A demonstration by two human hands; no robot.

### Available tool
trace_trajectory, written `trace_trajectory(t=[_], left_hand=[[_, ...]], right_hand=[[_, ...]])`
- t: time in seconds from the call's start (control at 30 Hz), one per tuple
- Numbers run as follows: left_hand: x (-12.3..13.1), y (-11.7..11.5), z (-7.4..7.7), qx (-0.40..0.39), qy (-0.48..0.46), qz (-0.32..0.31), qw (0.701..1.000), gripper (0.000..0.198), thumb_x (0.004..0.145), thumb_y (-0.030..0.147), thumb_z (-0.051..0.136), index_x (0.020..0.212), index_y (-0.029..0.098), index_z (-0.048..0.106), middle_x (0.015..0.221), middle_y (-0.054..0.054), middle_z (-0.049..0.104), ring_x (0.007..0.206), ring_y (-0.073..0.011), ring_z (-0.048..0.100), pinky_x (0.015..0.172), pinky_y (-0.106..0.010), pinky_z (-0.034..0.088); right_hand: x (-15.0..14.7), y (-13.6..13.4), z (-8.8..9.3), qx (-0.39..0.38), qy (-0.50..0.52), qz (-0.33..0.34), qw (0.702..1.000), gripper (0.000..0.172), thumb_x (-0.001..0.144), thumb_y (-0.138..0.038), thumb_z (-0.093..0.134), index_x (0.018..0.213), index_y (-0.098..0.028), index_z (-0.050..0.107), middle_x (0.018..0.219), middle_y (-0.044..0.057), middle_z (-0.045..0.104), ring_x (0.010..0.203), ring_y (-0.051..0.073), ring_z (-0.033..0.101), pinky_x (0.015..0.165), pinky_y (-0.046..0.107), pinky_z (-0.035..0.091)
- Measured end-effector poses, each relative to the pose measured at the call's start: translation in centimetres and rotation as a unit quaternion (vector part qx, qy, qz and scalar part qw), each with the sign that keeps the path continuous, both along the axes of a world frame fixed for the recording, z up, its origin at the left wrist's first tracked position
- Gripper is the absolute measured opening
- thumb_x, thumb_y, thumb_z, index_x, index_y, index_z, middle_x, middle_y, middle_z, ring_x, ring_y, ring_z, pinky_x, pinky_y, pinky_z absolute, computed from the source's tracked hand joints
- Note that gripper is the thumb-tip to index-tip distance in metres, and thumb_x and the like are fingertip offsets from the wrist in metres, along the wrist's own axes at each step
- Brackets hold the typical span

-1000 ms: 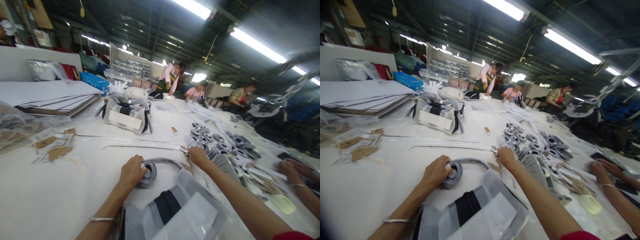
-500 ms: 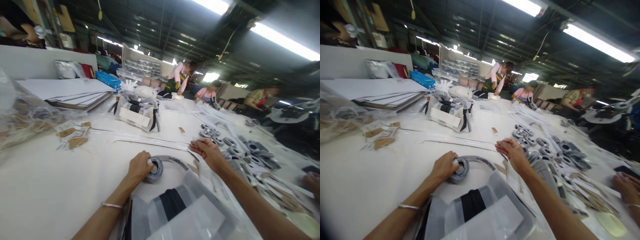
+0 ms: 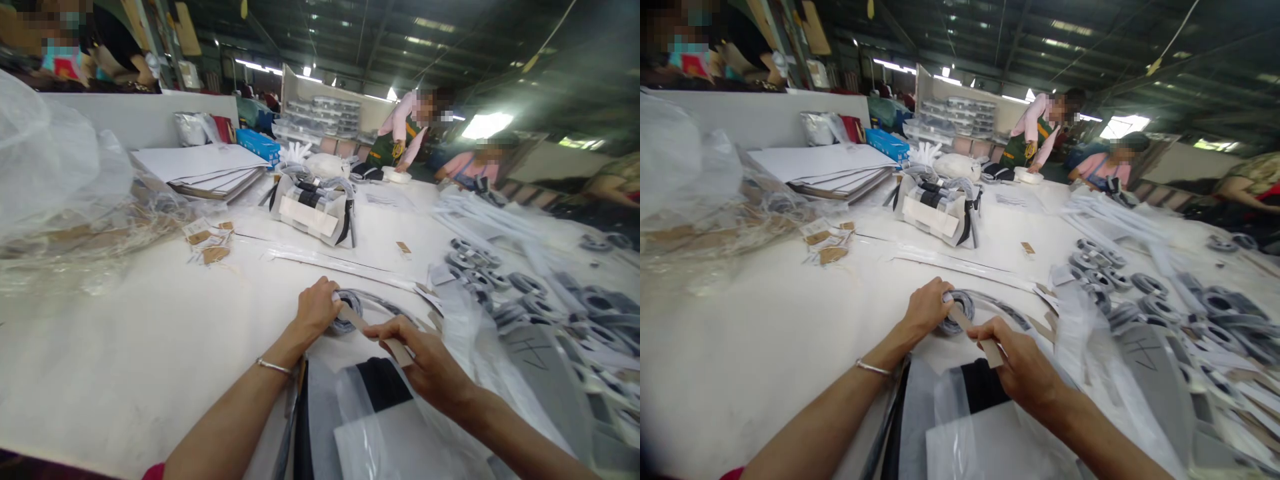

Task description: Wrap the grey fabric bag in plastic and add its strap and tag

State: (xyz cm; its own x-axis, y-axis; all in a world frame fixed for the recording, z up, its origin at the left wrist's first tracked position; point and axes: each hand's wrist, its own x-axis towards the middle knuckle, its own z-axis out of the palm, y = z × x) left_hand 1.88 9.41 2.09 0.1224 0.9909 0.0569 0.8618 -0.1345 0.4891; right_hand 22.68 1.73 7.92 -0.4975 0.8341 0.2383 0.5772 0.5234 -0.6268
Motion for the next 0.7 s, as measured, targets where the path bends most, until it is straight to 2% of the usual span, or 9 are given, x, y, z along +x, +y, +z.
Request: trace_trajectory(t=[0.1,0.2,0.33,0.47,0.6,0.7], left_hand=[[0.1,-0.1,0.0,-0.002,-0.001,0.003,1.0,0.03,0.085,0.025,0.054,0.113,0.028,0.063,0.114,-0.002,0.062,0.097,-0.0207,0.064,0.078,-0.03,0.048],[0.3,-0.2,0.2,0.002,0.0,0.004,1.0,0.032,0.086,0.024,0.053,0.117,0.029,0.062,0.117,-0.002,0.061,0.099,-0.02,0.064,0.079,-0.03,0.047],[0.5,-0.5,0.5,0.02,0.001,0.001,1.0,0.032,0.087,0.024,0.052,0.118,0.027,0.06,0.118,-0.003,0.06,0.099,-0.0208,0.064,0.076,-0.03,0.047],[0.7,-0.7,0.6,0.034,0.007,-0.005,0.999,0.028,0.089,0.023,0.052,0.115,0.027,0.06,0.117,-0.003,0.058,0.096,-0.0204,0.064,0.074,-0.03,0.047],[0.8,-0.8,0.6,0.03,0.014,-0.014,0.999,0.026,0.09,0.022,0.051,0.115,0.026,0.059,0.117,-0.003,0.057,0.099,-0.0199,0.064,0.076,-0.029,0.047],[0.7,-0.9,0.6,0.025,0.017,-0.015,0.999,0.027,0.09,0.022,0.05,0.115,0.026,0.059,0.12,-0.004,0.057,0.101,-0.0198,0.063,0.077,-0.029,0.048]], right_hand=[[0.1,0.3,-0.7,-0.01,-0.031,-0.048,0.998,0.016,0.094,-0.023,0.047,0.102,-0.025,0.061,0.101,0.006,0.075,0.092,0.023,0.072,0.078,0.034,0.059],[-0.3,0.8,-0.5,-0.054,0.004,-0.099,0.994,0.008,0.093,-0.029,0.049,0.091,-0.025,0.057,0.098,0.005,0.076,0.091,0.023,0.072,0.079,0.035,0.057],[-1.2,1.7,-0.1,-0.096,0.028,-0.146,0.984,0.012,0.091,-0.036,0.05,0.085,-0.026,0.051,0.091,0.005,0.075,0.086,0.024,0.072,0.074,0.034,0.055],[-2.4,2.1,-0.6,-0.066,-0.01,-0.144,0.987,0.011,0.088,-0.035,0.053,0.082,-0.026,0.052,0.082,0.003,0.074,0.074,0.022,0.069,0.065,0.032,0.05],[-3.2,2.3,-1.7,-0.068,-0.009,-0.116,0.991,0.007,0.087,-0.029,0.052,0.081,-0.025,0.051,0.075,0.002,0.071,0.071,0.021,0.067,0.064,0.03,0.048],[-3.4,2.7,-2.1,-0.048,-0.015,-0.12,0.991,0.004,0.084,-0.023,0.054,0.081,-0.025,0.052,0.074,0.001,0.07,0.069,0.02,0.066,0.062,0.029,0.047]])
